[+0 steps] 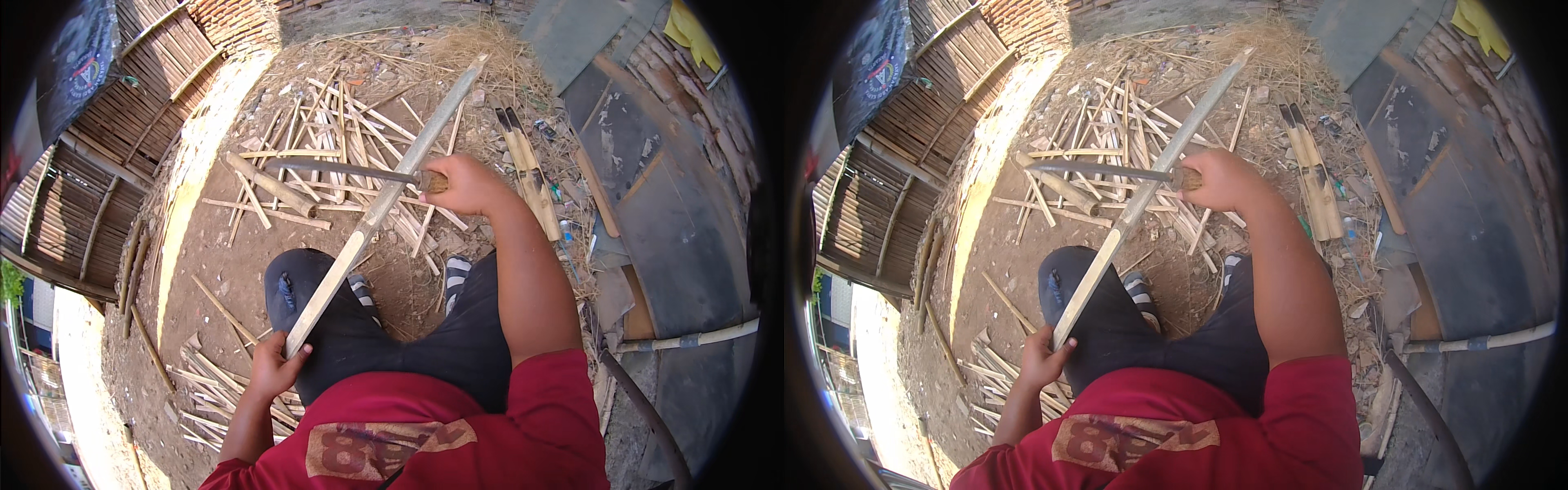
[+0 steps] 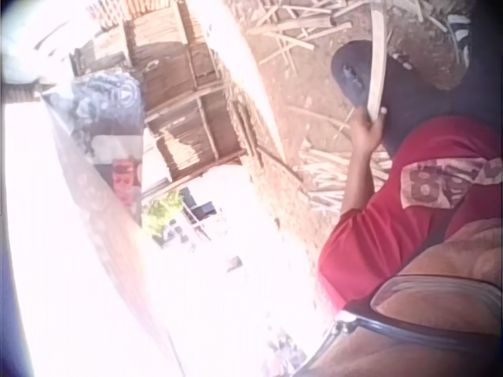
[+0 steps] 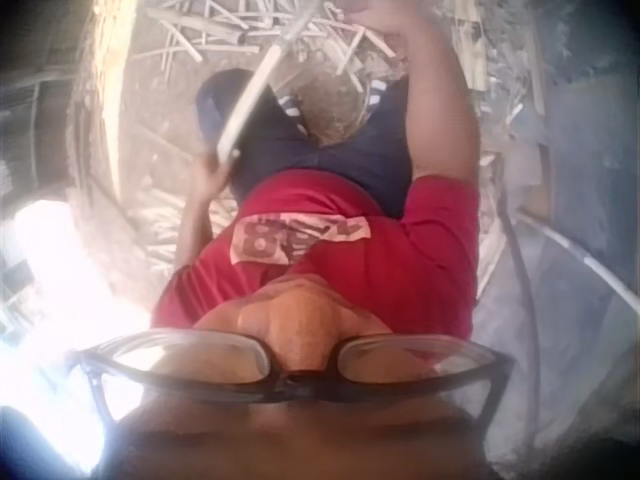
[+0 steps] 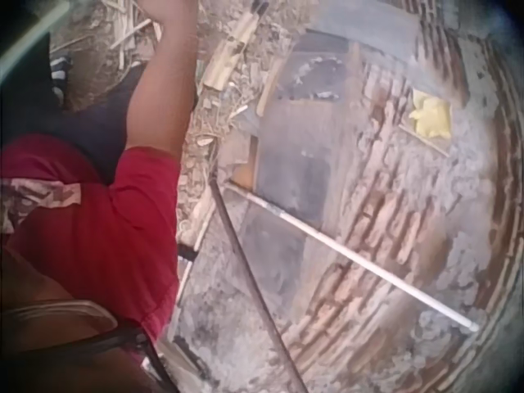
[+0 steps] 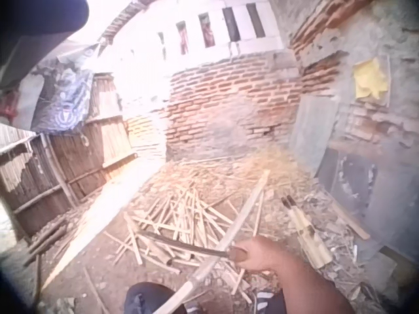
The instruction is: The person shaves a strip of bamboo using a machete, holding the wood against their leg while drawing the blade along its length to remove thin layers. They pick up and move other bamboo strips from a pile on the dirt ground.
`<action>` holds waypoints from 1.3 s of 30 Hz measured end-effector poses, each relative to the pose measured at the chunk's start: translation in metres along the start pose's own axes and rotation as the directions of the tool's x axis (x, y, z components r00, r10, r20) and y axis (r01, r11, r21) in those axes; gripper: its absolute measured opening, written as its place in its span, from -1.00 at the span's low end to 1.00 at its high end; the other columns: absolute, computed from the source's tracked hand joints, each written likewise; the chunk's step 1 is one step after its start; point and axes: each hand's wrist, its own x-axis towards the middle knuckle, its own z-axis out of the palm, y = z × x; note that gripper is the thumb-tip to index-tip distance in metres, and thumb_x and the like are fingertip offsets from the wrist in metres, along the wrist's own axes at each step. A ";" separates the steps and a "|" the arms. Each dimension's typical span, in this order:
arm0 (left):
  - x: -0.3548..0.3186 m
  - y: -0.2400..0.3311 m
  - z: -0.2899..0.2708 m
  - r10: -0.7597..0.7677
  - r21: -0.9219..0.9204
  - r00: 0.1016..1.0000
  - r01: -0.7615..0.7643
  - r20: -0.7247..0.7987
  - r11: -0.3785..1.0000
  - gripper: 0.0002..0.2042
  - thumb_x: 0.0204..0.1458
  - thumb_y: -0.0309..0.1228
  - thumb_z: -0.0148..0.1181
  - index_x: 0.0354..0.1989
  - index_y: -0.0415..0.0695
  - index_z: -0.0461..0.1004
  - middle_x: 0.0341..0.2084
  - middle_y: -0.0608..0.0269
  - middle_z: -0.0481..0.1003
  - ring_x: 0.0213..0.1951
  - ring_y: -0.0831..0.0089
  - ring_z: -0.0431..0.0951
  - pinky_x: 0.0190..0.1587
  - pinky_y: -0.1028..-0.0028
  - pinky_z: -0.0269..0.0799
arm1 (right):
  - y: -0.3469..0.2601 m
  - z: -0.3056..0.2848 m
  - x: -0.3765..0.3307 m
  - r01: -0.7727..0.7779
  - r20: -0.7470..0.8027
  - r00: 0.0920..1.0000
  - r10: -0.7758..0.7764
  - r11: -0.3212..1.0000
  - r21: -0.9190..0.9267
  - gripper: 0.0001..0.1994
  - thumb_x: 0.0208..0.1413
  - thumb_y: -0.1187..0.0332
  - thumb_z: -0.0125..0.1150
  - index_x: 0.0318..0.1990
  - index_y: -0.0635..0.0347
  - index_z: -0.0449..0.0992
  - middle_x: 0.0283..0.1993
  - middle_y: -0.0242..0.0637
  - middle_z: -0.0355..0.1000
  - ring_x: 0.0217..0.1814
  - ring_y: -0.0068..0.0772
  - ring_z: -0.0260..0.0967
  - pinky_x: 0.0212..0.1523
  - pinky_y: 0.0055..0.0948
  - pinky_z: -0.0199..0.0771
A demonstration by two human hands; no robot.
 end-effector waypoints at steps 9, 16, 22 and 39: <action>-0.001 0.004 0.003 0.015 0.048 1.000 -0.015 0.003 0.999 -0.66 0.07 -0.21 0.48 -0.34 -0.26 0.54 -0.62 0.08 0.49 -0.54 0.35 0.50 -0.42 0.32 0.40 | 0.010 -0.001 -0.002 -0.057 -0.116 0.992 0.056 0.998 -0.004 -0.47 -0.03 0.14 0.49 0.17 -0.05 0.62 -0.11 0.00 0.62 -0.02 0.07 0.59 0.03 -0.09 0.58; -0.001 -0.010 0.000 0.038 -0.013 0.999 -0.038 -0.037 0.999 -0.65 0.07 -0.20 0.48 -0.32 -0.27 0.55 -0.61 0.12 0.49 -0.53 0.39 0.49 -0.43 0.33 0.40 | -0.020 0.005 0.001 0.103 0.057 0.994 -0.097 0.989 -0.110 -0.63 -0.04 0.13 0.49 -0.07 -0.01 0.67 -0.21 -0.07 0.61 -0.08 0.08 0.57 -0.03 -0.04 0.56; -0.007 0.004 -0.005 -0.041 -0.029 0.999 0.041 0.001 0.999 -0.65 0.08 -0.20 0.48 -0.31 -0.28 0.56 -0.60 0.16 0.50 -0.52 0.45 0.48 -0.43 0.35 0.40 | 0.036 -0.011 0.009 -0.248 -0.275 0.925 0.263 0.965 0.088 -0.44 0.01 0.10 0.49 0.14 0.20 0.60 -0.02 0.04 0.62 0.02 0.02 0.60 0.07 -0.14 0.55; 0.000 -0.005 0.006 0.019 -0.082 0.999 -0.021 -0.031 0.996 -0.64 0.08 -0.19 0.48 -0.34 -0.28 0.53 -0.60 0.16 0.47 -0.50 0.46 0.45 -0.42 0.35 0.38 | -0.010 0.004 0.000 0.064 0.067 0.996 -0.058 0.994 -0.088 -0.60 -0.04 0.13 0.50 -0.02 -0.03 0.67 -0.22 -0.02 0.60 -0.06 0.08 0.58 -0.03 -0.05 0.55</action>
